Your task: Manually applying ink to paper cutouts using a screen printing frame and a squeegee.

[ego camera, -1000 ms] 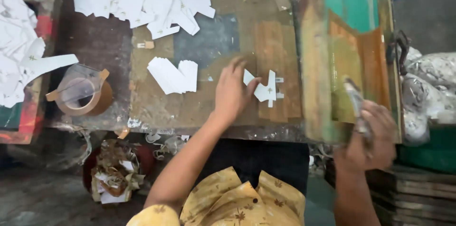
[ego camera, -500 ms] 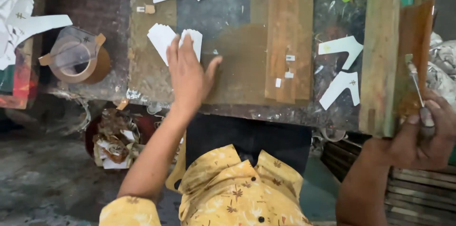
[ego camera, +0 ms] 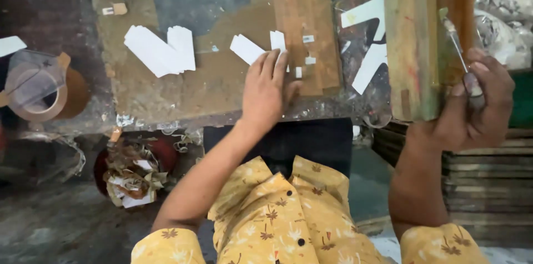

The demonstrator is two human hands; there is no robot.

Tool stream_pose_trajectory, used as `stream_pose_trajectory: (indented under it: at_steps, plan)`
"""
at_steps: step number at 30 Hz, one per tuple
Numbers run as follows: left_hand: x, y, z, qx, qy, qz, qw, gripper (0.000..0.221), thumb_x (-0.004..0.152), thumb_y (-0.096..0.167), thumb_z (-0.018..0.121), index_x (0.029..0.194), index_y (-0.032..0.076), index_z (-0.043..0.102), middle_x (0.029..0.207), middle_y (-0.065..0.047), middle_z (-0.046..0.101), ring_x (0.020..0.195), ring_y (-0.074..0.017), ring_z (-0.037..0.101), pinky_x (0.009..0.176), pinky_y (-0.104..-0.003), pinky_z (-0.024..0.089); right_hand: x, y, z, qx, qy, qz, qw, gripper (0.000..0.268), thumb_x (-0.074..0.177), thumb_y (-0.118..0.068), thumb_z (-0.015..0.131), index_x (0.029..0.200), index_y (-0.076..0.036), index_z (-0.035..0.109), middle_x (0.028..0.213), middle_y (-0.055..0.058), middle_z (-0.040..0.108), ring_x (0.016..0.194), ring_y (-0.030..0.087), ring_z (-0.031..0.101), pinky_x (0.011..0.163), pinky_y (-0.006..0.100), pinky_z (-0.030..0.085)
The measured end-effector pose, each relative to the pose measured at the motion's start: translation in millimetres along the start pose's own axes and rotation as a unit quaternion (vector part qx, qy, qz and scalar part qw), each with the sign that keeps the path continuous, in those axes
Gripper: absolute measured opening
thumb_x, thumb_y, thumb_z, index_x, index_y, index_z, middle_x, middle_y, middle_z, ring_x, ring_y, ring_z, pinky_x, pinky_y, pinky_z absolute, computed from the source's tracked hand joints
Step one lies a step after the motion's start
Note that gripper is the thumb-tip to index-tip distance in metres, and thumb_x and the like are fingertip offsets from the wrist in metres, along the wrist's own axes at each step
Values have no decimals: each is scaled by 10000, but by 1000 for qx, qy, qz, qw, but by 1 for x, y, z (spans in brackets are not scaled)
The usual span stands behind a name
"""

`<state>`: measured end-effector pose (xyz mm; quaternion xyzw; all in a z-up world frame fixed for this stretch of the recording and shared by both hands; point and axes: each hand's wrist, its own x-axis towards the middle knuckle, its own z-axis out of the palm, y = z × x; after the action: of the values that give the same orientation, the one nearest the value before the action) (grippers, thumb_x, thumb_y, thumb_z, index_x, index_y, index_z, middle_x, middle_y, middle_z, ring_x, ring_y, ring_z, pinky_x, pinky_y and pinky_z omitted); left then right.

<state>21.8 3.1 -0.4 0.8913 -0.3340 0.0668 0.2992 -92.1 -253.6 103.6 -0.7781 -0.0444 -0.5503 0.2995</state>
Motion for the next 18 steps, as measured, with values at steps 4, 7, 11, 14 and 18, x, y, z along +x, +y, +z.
stream_pose_trajectory:
  at_steps: [4,7,11,14,18]
  plan:
    - [6,-54,2,47,10,9,999,442,887,207,695,1268,-7,636,1315,-194,634,1259,-380,574,1072,-478,450,2,0,2,14,-9,-1,1000,238,973,37,520,1166,150,601,1183,298,663,1104,394,684,1008,468,579]
    - [18,-73,-22,75,58,-3,996,201,895,104,692,1080,26,703,1199,-169,707,1154,-350,659,986,-468,525,5,-9,7,3,3,21,1000,227,970,35,521,1153,147,597,1173,280,661,1104,375,685,1002,457,580]
    - [12,-67,-32,44,166,-23,985,133,933,116,699,1037,38,725,1161,-173,729,1099,-360,675,944,-485,528,7,-7,12,16,23,-5,1000,218,942,37,520,1092,172,603,1096,286,653,1032,374,684,976,496,590]
    - [-20,-54,32,109,19,30,993,194,906,165,693,1079,78,710,1370,-167,671,1304,-343,619,1129,-468,476,2,16,-2,-70,-44,-190,978,138,954,97,515,1052,159,588,1074,321,629,1014,462,692,954,573,669]
    - [-11,-5,6,5,-23,15,1000,677,948,443,686,1344,-95,579,1465,-255,511,1410,-421,449,1223,-523,326,5,11,-2,-89,-51,-183,978,152,980,101,502,1070,164,606,1071,293,649,1024,460,722,956,575,664]
